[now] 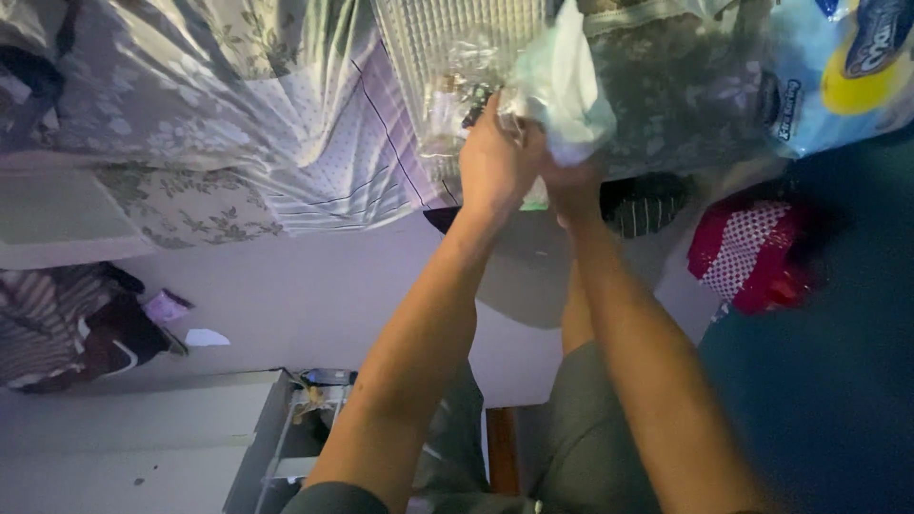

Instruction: The person organizes diaper supplies by folding a patterned cloth diaper and placing diapers, a small bottle, and wipes into a clear plastic bag.

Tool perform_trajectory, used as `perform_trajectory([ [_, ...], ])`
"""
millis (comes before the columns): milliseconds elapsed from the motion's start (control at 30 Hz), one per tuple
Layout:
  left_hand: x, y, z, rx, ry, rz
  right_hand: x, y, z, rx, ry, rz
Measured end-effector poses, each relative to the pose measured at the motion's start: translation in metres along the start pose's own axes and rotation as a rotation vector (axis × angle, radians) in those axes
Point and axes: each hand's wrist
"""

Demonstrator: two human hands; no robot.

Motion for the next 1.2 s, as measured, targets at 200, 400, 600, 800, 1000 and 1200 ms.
perform_trajectory([
  [200, 0.005, 0.003, -0.014, 0.389, 0.341, -0.039, -0.011, -0.018, -0.012, 0.202, 0.048, -0.008],
  [400, 0.011, 0.002, -0.030, 0.387, 0.272, -0.107, -0.019, 0.002, -0.012, 0.110, -0.148, -0.191],
  [600, 0.010, -0.012, -0.023, 0.266, 0.032, -0.153, -0.017, -0.010, -0.028, 0.229, -0.149, 0.005],
  [800, -0.013, 0.030, -0.004, -0.066, -0.015, 0.155, -0.031, 0.043, -0.042, -0.121, 0.039, 0.470],
  [1000, 0.004, -0.005, -0.017, 0.140, 0.287, 0.444, -0.033, -0.038, -0.038, 0.217, -0.184, -0.115],
  [1200, -0.002, -0.022, -0.006, 0.291, 0.342, 0.392, -0.028, -0.045, -0.039, 0.202, -0.288, -0.122],
])
Point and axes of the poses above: each hand's wrist, its own z-axis away from the middle knuckle, its own x-axis out of the palm, y = z × x, and after that the axes turned 11 degrees about x, right-handed
